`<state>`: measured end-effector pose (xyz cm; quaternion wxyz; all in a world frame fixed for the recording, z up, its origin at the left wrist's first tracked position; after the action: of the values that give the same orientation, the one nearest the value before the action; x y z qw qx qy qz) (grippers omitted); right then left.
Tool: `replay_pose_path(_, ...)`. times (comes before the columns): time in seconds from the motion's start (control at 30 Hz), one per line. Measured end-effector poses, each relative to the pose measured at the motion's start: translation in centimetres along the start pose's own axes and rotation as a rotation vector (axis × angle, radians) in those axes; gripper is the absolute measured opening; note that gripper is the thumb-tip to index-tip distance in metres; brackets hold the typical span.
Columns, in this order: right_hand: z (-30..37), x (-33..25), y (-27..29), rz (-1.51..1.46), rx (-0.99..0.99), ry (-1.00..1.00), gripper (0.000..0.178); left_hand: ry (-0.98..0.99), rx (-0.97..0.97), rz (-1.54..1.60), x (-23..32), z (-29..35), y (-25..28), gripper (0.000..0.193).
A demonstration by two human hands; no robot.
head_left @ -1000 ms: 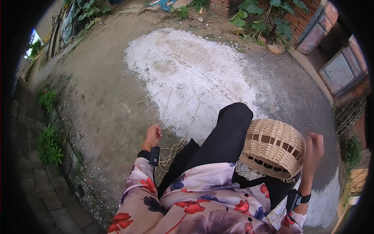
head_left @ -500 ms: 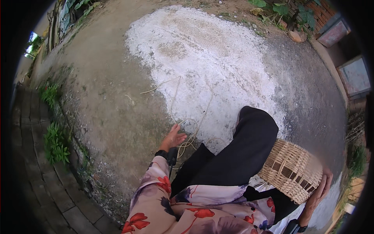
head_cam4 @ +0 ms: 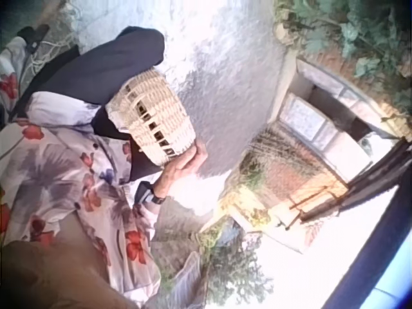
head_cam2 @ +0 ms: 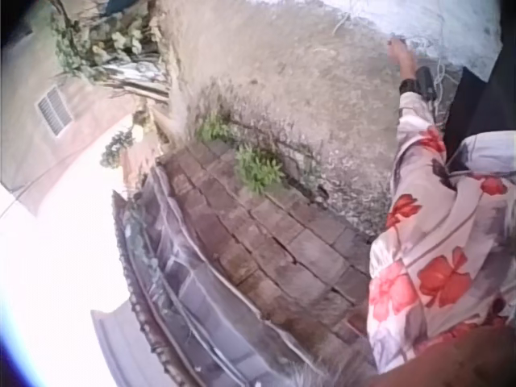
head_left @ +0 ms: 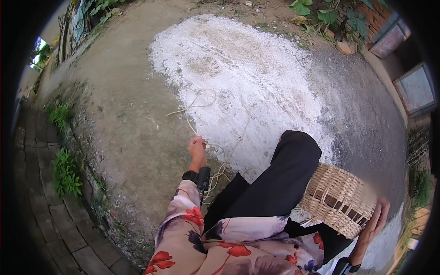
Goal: Weaving a small basket using thin strips of bamboo or wood.
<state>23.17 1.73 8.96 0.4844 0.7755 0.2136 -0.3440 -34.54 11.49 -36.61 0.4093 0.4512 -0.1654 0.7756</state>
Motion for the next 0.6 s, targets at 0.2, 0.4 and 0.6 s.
replay_pose_path(0.2, -0.8, -1.6, -1.1, -0.147, -0.034, 0.044, 0.019, -0.153, -0.289, 0.475, 15.1, 10.9, -1.8, 0.022)
replay_pose_path(0.4, 4.5, -9.8, -3.2, -0.377, -0.291, -0.040, 0.026, -0.360, -0.992, 0.414, 24.5, 30.4, -7.7, 0.016)
replay_pose_path(0.6, 10.9, -9.7, -9.3, -1.157, -0.726, -0.545, 0.046, -0.829, -1.591, -0.210, 22.9, 46.4, -9.6, 0.011)
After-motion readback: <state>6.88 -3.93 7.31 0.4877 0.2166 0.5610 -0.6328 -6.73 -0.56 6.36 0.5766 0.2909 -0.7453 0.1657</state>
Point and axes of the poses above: each hand's wrist, its own z-axis away from the middle knuckle, its own y-axis out of the back of the hand, x = y × z, the point moved 6 cm from there along -z, towards the middle knuckle, and after that the axes turned 10 degrees about -z, right-handed, at the moved point
